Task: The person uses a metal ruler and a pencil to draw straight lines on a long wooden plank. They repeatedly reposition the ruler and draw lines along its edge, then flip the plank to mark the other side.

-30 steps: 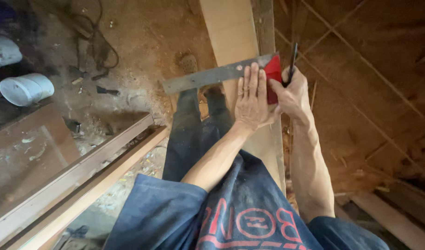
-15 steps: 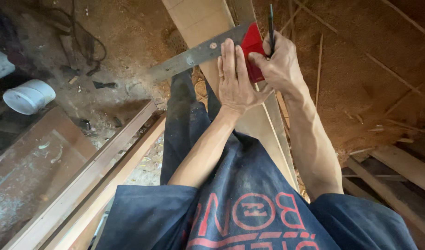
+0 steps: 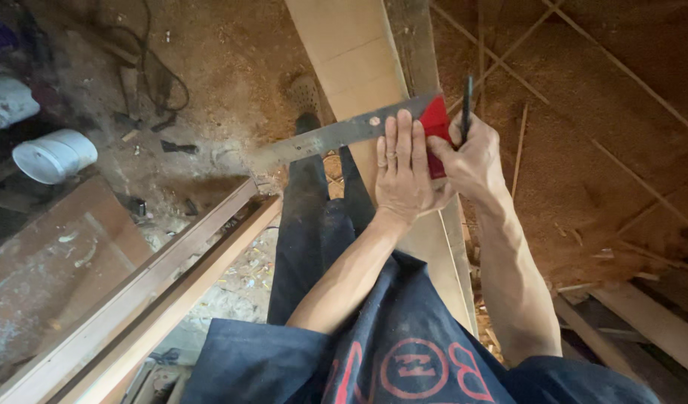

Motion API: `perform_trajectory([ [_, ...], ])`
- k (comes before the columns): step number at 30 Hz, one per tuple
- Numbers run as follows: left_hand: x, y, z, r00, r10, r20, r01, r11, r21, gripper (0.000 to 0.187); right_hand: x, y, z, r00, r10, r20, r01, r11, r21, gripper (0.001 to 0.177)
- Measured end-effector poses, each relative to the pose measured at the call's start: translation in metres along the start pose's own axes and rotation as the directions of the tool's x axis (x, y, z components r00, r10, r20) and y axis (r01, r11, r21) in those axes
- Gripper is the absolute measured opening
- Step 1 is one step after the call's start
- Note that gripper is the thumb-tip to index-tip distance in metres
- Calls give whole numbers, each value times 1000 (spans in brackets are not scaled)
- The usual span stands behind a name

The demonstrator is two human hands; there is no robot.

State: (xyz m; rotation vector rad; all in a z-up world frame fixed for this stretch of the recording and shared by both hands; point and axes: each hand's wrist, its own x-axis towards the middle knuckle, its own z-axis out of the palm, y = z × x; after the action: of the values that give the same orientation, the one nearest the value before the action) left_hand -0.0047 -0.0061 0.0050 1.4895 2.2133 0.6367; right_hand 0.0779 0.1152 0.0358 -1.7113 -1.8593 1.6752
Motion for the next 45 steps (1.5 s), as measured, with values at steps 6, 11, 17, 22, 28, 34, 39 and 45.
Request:
perform_trajectory([
  [6, -2, 0, 1, 1000, -13, 19, 13, 1000, 19, 99, 0, -2, 2, 994, 108, -9, -108, 994, -25, 42],
  [11, -3, 0, 3, 999, -13, 42, 12, 1000, 28, 98, -1, -2, 1, 989, 146, -13, -146, 989, -23, 43],
  [17, -3, -1, 4, 999, -14, 37, 14, 1000, 6, 97, -1, -1, 0, 992, 124, -13, -124, 991, -44, 45],
  [22, -3, 0, 5, 999, -20, 42, 19, 1000, 7, 97, -1, -1, 1, 994, 110, -21, -111, 992, -62, 45],
  [28, -2, 1, 5, 999, -20, 37, 19, 1000, 19, 98, -1, 2, 1, 994, 111, -24, -112, 993, -32, 45],
  [34, -2, 1, 5, 999, -24, 38, 24, 1000, 5, 97, -1, 4, 1, 996, 82, -37, -84, 995, -52, 44],
  [39, 0, 2, 4, 1000, -22, 16, 22, 1000, 2, 94, -2, 1, 2, 992, 111, -52, -113, 993, -41, 43],
  [45, 3, 4, 0, 1000, -18, -10, 18, 1000, 20, 92, -1, -7, -2, 996, 81, -33, -81, 997, -2, 43],
])
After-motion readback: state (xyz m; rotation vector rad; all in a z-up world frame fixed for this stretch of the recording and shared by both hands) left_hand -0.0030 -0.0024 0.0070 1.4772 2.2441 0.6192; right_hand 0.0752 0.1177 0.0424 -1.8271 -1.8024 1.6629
